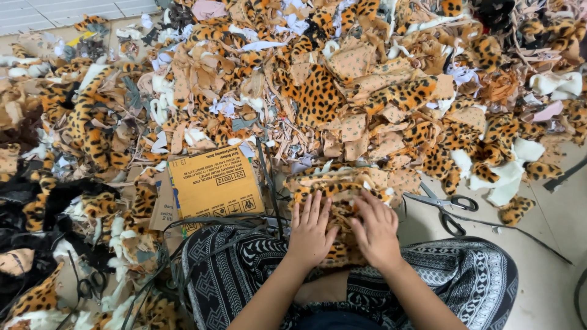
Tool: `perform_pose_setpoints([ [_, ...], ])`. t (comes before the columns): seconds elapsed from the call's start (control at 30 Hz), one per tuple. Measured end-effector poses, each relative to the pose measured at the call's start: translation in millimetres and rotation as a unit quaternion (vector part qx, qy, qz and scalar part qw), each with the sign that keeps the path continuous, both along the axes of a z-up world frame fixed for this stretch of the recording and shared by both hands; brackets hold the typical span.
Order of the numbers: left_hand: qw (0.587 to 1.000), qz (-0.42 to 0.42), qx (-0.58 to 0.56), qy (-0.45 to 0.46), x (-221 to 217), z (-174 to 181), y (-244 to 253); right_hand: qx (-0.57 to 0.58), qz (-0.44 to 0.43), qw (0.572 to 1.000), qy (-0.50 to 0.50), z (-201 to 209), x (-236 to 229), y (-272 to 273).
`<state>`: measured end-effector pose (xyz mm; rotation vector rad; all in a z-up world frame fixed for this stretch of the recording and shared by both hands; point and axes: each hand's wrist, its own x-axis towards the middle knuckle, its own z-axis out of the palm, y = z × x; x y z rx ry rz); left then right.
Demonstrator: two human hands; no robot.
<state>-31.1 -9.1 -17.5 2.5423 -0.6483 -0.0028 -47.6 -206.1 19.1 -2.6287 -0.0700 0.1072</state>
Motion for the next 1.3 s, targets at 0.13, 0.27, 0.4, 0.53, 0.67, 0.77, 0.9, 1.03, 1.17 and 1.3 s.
perform_pose_setpoints([
  [0.13, 0.999, -0.005, -0.042, -0.024, 1, 12, -8, 0.042, -0.047, 0.997, -0.039, -2, 15, 7],
  [0.27, 1.0, -0.006, -0.018, -0.021, 11, 0, -20, -0.038, -0.1, 0.992, 0.065, -25, 35, 20],
  [0.4, 0.999, 0.002, 0.039, -0.009, 31, -18, -24, -0.099, -0.108, 0.986, 0.075, -37, 48, 27],
  [0.53, 0.998, -0.003, 0.054, 0.02, 41, -22, -22, -0.109, -0.117, 0.984, 0.08, -46, 57, 29],
  [0.67, 0.997, -0.007, 0.057, 0.052, 45, -21, -19, -0.145, -0.108, 0.977, 0.116, -42, 60, 33],
  [0.77, 0.996, -0.006, 0.058, 0.065, 47, -19, -17, -0.156, -0.112, 0.974, 0.117, -46, 62, 36],
  [0.9, 0.995, -0.01, 0.062, 0.073, 60, -23, -20, -0.163, -0.128, 0.969, 0.136, -58, 76, 35],
  [1.03, 0.996, -0.011, 0.045, 0.073, 64, -31, -20, -0.158, -0.136, 0.966, 0.152, -57, 80, 37],
  [1.17, 0.998, -0.013, 0.038, 0.049, 71, -31, -19, -0.15, -0.135, 0.969, 0.141, -51, 85, 37],
  [1.3, 0.997, -0.029, 0.049, 0.056, 67, -12, -15, -0.128, -0.126, 0.965, 0.19, -23, 80, 33],
])
